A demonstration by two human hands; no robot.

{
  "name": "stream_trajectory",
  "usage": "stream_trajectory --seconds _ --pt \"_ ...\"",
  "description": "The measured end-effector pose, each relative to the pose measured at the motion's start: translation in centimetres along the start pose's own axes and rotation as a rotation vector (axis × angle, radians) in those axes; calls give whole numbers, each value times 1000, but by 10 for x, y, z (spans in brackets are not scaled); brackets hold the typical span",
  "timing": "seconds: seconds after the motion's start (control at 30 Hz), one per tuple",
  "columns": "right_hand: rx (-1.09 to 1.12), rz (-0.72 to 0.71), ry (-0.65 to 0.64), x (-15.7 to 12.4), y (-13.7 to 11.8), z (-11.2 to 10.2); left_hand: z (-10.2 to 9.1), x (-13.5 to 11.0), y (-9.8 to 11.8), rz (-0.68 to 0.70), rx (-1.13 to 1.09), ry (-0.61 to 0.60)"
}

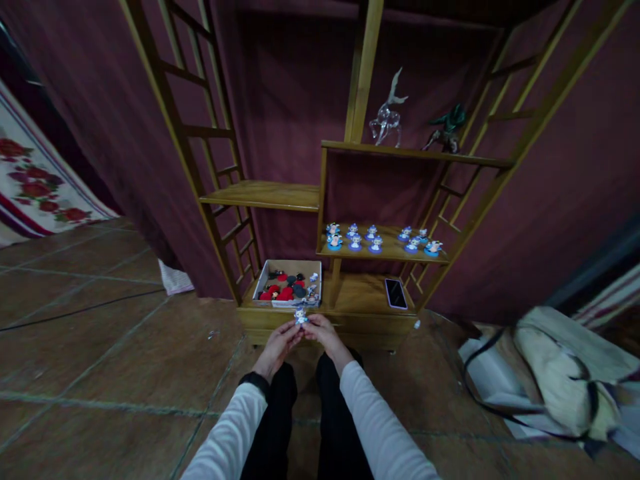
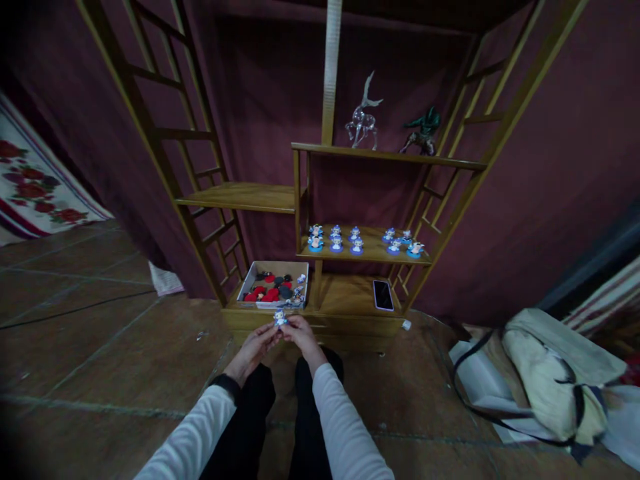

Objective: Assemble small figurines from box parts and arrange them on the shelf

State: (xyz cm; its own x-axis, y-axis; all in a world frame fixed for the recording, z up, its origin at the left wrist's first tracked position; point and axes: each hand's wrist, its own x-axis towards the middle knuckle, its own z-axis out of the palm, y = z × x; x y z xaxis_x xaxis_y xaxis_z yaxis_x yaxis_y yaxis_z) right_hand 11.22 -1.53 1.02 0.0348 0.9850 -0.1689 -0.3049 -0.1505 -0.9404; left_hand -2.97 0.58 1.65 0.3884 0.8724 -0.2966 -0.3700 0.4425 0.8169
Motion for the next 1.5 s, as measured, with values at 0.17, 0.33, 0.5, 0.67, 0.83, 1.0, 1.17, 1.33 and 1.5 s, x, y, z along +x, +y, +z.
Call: stream_trajectory --seconds 0.17,0.33,0.5,0.67,0.83,1.0,1.17,1.33,1.5 --pt "-7 2 28 1 0 -1 3 -1 4 -41 71 -10" --pt "-5 -31 2 -9 -5 -3 13 -7 4 -11 92 -10" --pt "2 -52 -24 -24 -18 -8 26 -14 2 -3 105 8" --pt "50 -68 -31 -35 -25 -10 36 -21 2 36 97 -6" --pt "76 -55 42 -33 -22 -6 34 -21 -1 59 89 -19" --pt "108 -91 78 -28 -20 -2 34 -14 -9 101 10 49" --pt "126 -89 58 -29 -21 -1 35 -12 -10 132 -24 76" --pt "111 -94 69 -28 -19 -2 33 -10 -12 150 -20 76" --pt "75 -88 86 -27 -17 -4 33 -8 -16 164 0 82"
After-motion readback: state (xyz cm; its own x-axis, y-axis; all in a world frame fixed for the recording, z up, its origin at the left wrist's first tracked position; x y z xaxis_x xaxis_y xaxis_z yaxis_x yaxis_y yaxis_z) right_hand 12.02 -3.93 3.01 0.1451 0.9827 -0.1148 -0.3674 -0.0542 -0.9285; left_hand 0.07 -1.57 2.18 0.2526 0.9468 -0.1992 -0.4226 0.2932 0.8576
